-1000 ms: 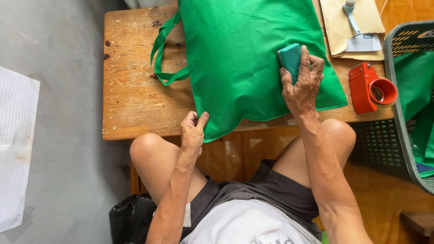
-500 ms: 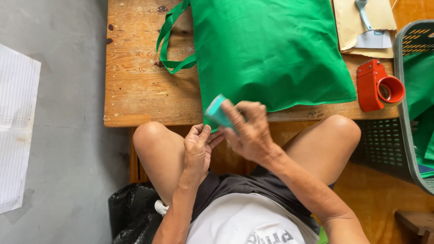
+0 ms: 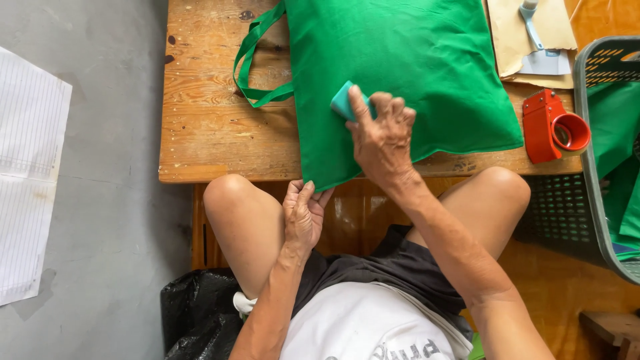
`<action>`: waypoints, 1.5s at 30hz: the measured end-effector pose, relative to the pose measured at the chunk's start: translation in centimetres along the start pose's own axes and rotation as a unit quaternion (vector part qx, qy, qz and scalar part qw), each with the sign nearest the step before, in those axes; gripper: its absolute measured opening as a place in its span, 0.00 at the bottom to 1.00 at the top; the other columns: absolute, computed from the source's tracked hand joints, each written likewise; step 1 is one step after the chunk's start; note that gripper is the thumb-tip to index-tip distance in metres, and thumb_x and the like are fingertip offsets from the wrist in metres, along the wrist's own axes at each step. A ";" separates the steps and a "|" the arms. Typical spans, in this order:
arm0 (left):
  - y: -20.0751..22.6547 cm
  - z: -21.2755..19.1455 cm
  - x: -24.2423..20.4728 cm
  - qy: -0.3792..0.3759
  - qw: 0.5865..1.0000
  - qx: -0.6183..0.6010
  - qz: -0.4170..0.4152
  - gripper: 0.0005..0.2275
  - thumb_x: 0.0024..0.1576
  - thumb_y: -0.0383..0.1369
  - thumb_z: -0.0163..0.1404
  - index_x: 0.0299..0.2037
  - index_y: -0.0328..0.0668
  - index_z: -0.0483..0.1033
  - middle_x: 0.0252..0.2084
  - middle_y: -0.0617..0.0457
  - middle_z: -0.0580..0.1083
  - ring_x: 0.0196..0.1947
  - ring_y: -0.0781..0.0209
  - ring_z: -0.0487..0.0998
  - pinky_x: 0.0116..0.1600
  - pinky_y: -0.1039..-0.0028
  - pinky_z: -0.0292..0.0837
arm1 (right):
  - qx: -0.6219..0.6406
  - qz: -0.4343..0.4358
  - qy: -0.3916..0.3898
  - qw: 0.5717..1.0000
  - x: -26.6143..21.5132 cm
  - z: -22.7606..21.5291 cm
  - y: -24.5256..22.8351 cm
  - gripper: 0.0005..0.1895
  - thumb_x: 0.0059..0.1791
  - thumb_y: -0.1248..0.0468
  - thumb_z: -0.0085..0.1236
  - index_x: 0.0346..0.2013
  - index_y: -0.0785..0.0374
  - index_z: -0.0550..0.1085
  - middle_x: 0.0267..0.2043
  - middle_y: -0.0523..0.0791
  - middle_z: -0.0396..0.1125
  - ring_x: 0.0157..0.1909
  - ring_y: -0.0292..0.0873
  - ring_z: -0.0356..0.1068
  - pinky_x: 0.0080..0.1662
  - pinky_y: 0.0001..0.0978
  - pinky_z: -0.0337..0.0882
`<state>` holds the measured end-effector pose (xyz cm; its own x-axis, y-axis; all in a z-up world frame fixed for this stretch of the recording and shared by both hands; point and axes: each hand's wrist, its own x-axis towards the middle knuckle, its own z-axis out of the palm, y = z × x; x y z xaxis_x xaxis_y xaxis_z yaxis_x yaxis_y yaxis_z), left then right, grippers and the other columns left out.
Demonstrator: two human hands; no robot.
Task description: The person scrubs the surface of a green tote bag with a blue sponge. They work on the edges and main body of the bag, flipping it over to clean both sides.
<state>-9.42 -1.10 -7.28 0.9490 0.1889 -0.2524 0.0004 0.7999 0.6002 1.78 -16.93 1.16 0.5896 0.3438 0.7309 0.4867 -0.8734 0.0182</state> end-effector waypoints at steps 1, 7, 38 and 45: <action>-0.3 -0.4 -0.2 0.005 1.000 -0.007 0.002 0.03 0.64 0.25 0.48 0.39 0.40 0.68 0.38 0.47 0.81 0.44 0.56 0.84 0.62 0.51 0.76 | 0.024 -0.005 -0.018 1.000 -0.9 -0.2 -1.5 0.24 0.57 0.55 0.46 0.66 0.56 0.70 0.44 0.47 0.59 0.41 0.51 0.61 0.42 0.44 0.58; -2.7 -4.2 0.2 0.022 1.000 -0.006 -0.008 0.03 0.63 0.25 0.47 0.40 0.44 0.68 0.32 0.60 0.71 0.34 0.70 0.74 0.50 0.70 0.81 | 0.224 0.028 -0.120 0.967 -7.8 -0.1 -7.8 0.26 0.52 0.55 0.55 0.64 0.54 0.71 0.47 0.46 0.62 0.44 0.50 0.64 0.45 0.40 0.59; -1.6 0.0 0.2 0.002 0.999 0.029 0.040 0.03 0.64 0.26 0.48 0.45 0.41 0.68 0.44 0.41 0.81 0.47 0.46 0.84 0.59 0.46 0.77 | 0.195 0.133 0.026 0.971 -7.3 -0.4 -4.4 0.43 0.49 0.61 0.65 0.74 0.67 0.57 0.53 0.53 0.60 0.53 0.54 0.63 0.53 0.44 0.55; -1.6 -0.4 0.3 0.022 0.996 0.075 0.048 0.04 0.63 0.26 0.50 0.42 0.43 0.68 0.40 0.47 0.82 0.43 0.51 0.85 0.57 0.49 0.79 | -0.026 -0.049 -0.001 0.998 -1.8 0.8 -1.1 0.24 0.50 0.59 0.52 0.61 0.39 0.74 0.43 0.44 0.61 0.40 0.47 0.62 0.44 0.42 0.53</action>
<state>-9.28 -2.13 -8.57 0.9326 0.2866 -0.2195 -0.0384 0.6834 0.7290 0.67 -16.28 -0.73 0.5421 0.4282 0.7231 0.5076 -0.8526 0.1243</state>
